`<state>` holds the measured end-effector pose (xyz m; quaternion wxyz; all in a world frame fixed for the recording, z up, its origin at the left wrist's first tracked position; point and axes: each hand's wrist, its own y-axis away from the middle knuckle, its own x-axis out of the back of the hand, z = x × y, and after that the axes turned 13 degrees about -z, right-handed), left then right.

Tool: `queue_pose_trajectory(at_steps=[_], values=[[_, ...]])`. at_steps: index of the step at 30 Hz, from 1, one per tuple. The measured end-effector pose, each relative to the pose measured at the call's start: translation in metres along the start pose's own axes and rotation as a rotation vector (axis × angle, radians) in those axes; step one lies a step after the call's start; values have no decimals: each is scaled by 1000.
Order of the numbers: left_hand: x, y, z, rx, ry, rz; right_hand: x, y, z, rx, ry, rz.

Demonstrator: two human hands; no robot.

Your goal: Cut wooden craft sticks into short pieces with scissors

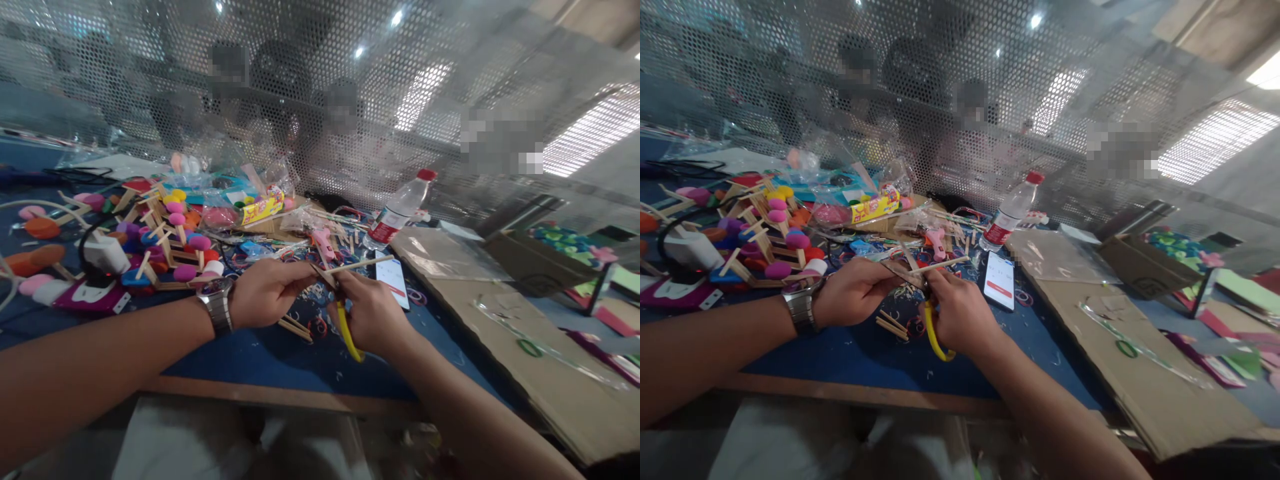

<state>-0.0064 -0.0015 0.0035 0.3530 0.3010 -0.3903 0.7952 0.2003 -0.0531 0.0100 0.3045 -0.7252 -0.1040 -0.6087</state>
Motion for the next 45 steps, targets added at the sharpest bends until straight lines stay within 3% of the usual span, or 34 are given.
queue_pose_trajectory(at_steps=[13, 21, 31, 40, 45], values=[[3, -2, 3, 60, 6, -16, 0, -6, -1, -135, -165, -135], [-1, -3, -4, 84, 47, 33, -2, -10, -2, -127, -293, -9], [1, -5, -3, 99, 138, 129, -3, -8, 5, 0, -398, -68], [-3, -5, -2, 29, 158, 152, 0, -9, 7, 19, -347, -52], [1, -6, 1, 100, 183, 117, -3, -7, 8, -23, -505, -47]])
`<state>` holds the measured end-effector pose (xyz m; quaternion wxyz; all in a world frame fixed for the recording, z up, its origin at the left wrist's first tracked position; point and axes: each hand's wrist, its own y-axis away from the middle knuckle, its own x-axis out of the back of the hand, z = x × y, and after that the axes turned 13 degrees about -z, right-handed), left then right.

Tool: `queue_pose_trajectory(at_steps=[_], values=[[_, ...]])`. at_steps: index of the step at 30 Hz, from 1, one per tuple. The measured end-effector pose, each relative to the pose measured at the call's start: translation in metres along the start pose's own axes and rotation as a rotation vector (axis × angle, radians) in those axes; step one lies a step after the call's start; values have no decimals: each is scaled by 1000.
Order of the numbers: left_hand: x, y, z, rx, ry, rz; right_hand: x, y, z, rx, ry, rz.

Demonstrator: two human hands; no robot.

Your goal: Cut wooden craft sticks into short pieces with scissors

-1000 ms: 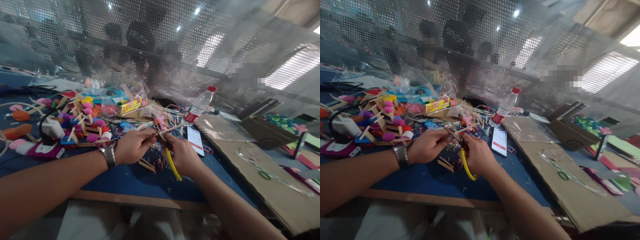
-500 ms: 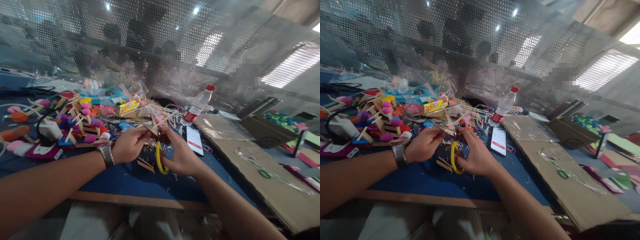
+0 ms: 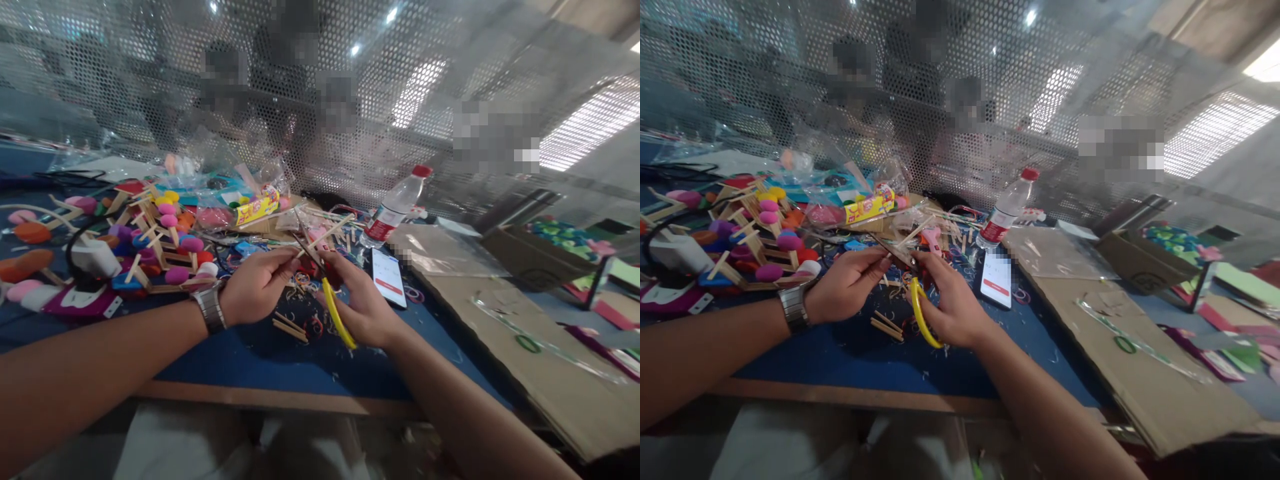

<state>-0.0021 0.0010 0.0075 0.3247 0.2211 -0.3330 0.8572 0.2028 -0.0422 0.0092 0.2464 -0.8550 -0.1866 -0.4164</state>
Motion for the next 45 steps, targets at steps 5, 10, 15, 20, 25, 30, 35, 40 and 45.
queue_pose_trajectory(at_steps=[5, 10, 15, 20, 25, 30, 35, 40, 45], values=[[3, 0, 3, 87, -87, -21, -4, 2, 6, -59, -299, -39], [1, 0, 3, 108, -107, -8, -4, 0, 3, -97, -507, -89], [0, 0, 2, 150, -128, 6, 1, -2, -8, -134, -638, -134], [1, 1, 2, 171, -170, 17, -2, 0, -3, -133, -697, -172], [1, 1, 3, 191, -217, 3, -1, -1, 1, -144, -700, -191], [1, -1, -1, 180, -189, 45, 1, -2, -4, -141, -661, -204], [6, -4, -4, 142, -187, 82, -4, 0, -4, -129, -728, -186], [8, -3, -2, 123, -194, 71, -5, 1, -2, -95, -802, -230], [8, -3, -3, 112, -163, 63, -6, 1, -2, -91, -948, -229]])
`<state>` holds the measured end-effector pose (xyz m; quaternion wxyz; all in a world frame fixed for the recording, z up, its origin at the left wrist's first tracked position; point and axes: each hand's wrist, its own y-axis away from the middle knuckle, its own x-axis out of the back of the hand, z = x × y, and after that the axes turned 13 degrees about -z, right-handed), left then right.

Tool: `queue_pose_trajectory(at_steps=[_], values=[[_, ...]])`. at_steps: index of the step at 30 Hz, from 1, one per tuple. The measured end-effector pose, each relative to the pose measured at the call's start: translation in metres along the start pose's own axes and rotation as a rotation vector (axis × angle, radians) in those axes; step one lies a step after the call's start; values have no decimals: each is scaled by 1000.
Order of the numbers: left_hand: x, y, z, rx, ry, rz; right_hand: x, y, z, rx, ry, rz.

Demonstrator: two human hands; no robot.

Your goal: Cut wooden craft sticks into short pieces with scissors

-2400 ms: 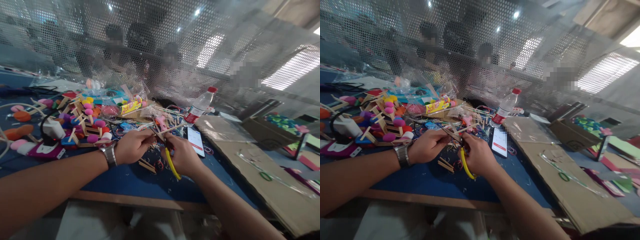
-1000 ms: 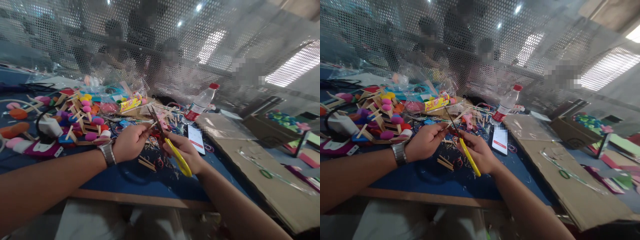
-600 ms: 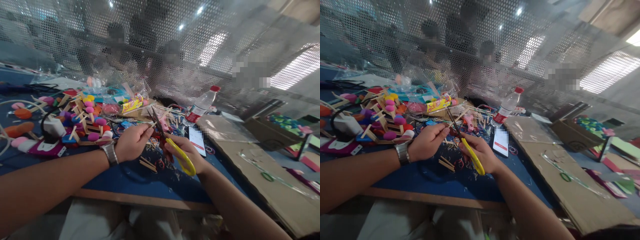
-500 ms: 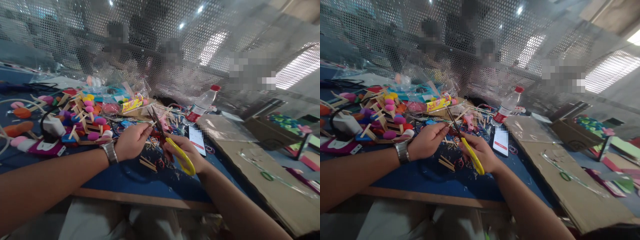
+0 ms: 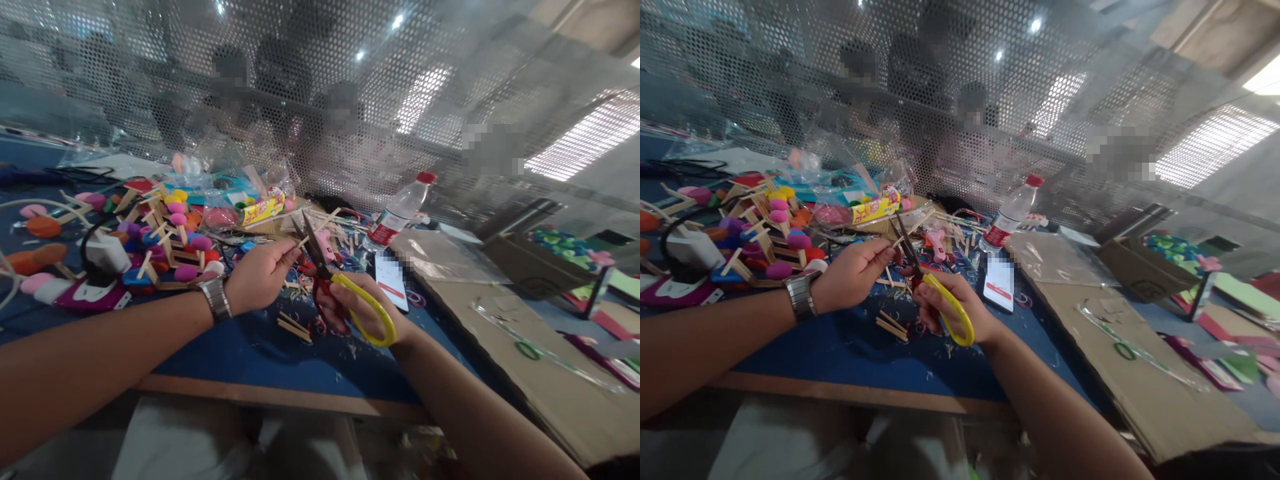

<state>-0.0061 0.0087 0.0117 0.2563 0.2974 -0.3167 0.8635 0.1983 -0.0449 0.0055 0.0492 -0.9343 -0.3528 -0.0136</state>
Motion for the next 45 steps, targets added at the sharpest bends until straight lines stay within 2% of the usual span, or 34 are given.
queue_pose_trajectory(at_steps=[5, 9, 12, 14, 19, 23, 25, 28, 31, 35, 41, 45], values=[[2, -2, -1, -5, 22, -18, 0, -1, 1, -27, -169, 11], [2, -2, -1, -4, 50, -34, 0, -3, 1, -25, -274, -32], [-1, -1, 1, -10, 104, -100, 0, -4, 0, -30, -307, -52], [-2, -1, 2, 15, 149, -85, 0, -4, -1, -26, -299, -32], [-8, 1, 1, 53, 278, -30, 7, -4, -3, -33, -197, 49], [-13, -2, -5, 126, 642, 22, 18, -3, -1, -66, -49, 106], [-13, -5, -8, 179, 802, 105, 21, -2, 0, -85, 23, 112], [-11, -10, -10, 227, 906, 276, 23, 0, 0, -119, 75, 101], [-8, -13, -11, 276, 1004, 353, 23, 2, -2, -160, 57, 25], [-7, -15, -9, 320, 1197, 314, 22, 5, -6, -191, -9, -94], [-4, -13, -6, 229, 1352, 267, 28, 8, -8, -228, -218, -246], [-3, -12, -6, 171, 1383, 246, 34, 10, -2, -231, -268, -314]])
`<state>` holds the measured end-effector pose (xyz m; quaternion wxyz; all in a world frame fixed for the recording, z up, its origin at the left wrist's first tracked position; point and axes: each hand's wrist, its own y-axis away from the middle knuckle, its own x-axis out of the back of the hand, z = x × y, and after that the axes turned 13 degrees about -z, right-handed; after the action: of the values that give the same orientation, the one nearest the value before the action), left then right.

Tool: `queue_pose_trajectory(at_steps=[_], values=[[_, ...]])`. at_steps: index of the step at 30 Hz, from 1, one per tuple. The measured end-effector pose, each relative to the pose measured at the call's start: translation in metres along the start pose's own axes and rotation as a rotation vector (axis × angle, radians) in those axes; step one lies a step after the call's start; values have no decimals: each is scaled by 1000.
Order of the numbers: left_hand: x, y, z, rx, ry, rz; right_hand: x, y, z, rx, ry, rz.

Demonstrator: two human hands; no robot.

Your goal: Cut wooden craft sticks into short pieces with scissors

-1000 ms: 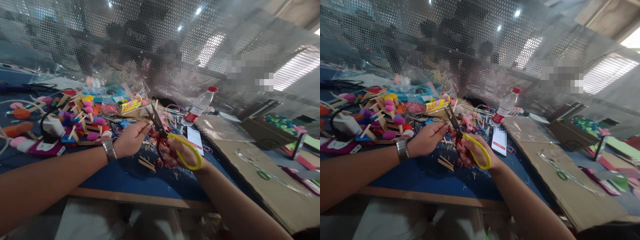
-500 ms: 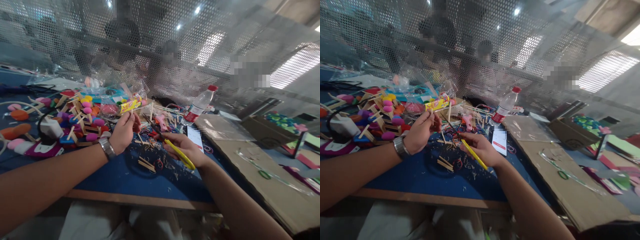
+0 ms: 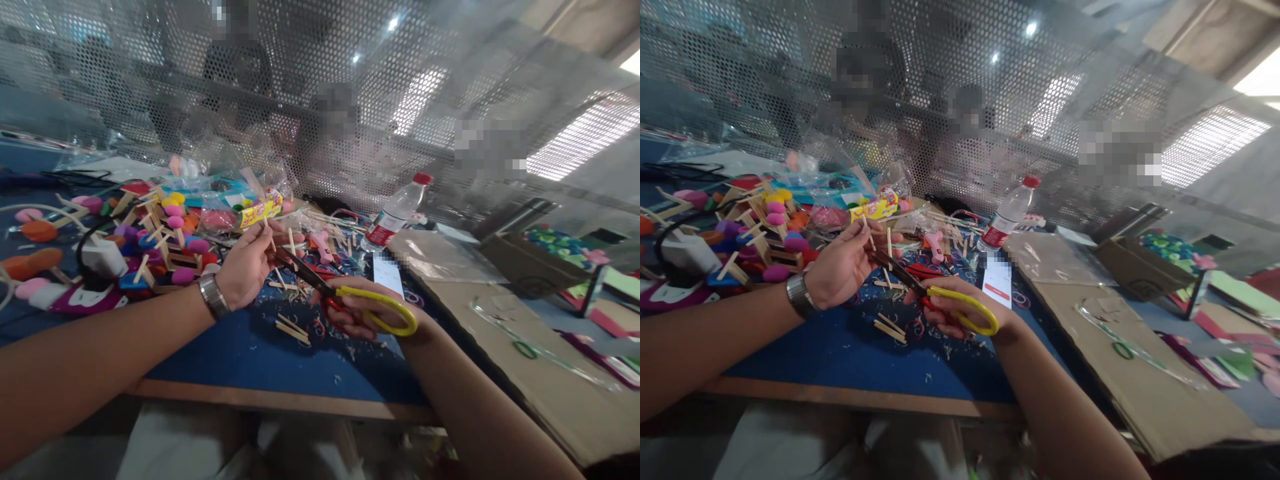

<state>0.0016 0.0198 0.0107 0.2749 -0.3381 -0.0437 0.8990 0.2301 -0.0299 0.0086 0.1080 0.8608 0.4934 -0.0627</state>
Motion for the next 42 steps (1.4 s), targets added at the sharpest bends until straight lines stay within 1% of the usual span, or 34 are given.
queue_pose_trajectory(at_steps=[4, 6, 8, 12, 14, 15, 16, 17, 18, 20, 21, 22, 24, 25, 27, 32, 37, 42], values=[[-2, -1, 0, 16, -40, -14, 1, 0, 1, -8, 12, -19], [-3, -1, 1, 20, -64, 0, -2, 0, -1, 4, 40, -15], [-3, -3, 2, 1, -84, 35, -5, 1, -4, 18, 89, -25], [3, -6, 1, -79, -159, 141, -5, 2, -5, 58, 159, -40], [6, -6, -1, -78, -261, 177, -3, 1, -3, 111, 148, -14], [7, -6, -2, -61, -346, 171, -2, 1, -2, 150, 130, 0], [8, -4, -3, -46, -457, 148, -2, -1, -2, 199, 107, 22], [8, -2, -3, -29, -592, 97, -2, -2, -2, 248, 84, 44], [8, 0, -4, -33, -758, 14, -2, -4, -3, 294, 63, 88], [6, 6, -5, -132, -1098, -163, -3, -6, -6, 363, 33, 200], [5, 8, -6, -173, -1231, -267, -3, -8, -8, 388, 25, 262], [4, 10, -6, -184, -1328, -353, -3, -9, -9, 409, 21, 318], [4, 13, -7, -137, -1454, -524, -2, -11, -11, 442, 25, 406], [4, 13, -7, -102, -1487, -579, -1, -12, -11, 454, 34, 437], [5, 13, -7, -50, -1522, -653, 0, -14, -9, 466, 57, 465], [6, 13, -7, -11, -1544, -818, 1, -20, -5, 431, 83, 420], [5, 16, -8, -13, -1525, -845, -1, -22, -3, 389, 85, 449], [3, 18, -3, -20, -1560, -868, 0, -22, -3, 391, 84, 467]])
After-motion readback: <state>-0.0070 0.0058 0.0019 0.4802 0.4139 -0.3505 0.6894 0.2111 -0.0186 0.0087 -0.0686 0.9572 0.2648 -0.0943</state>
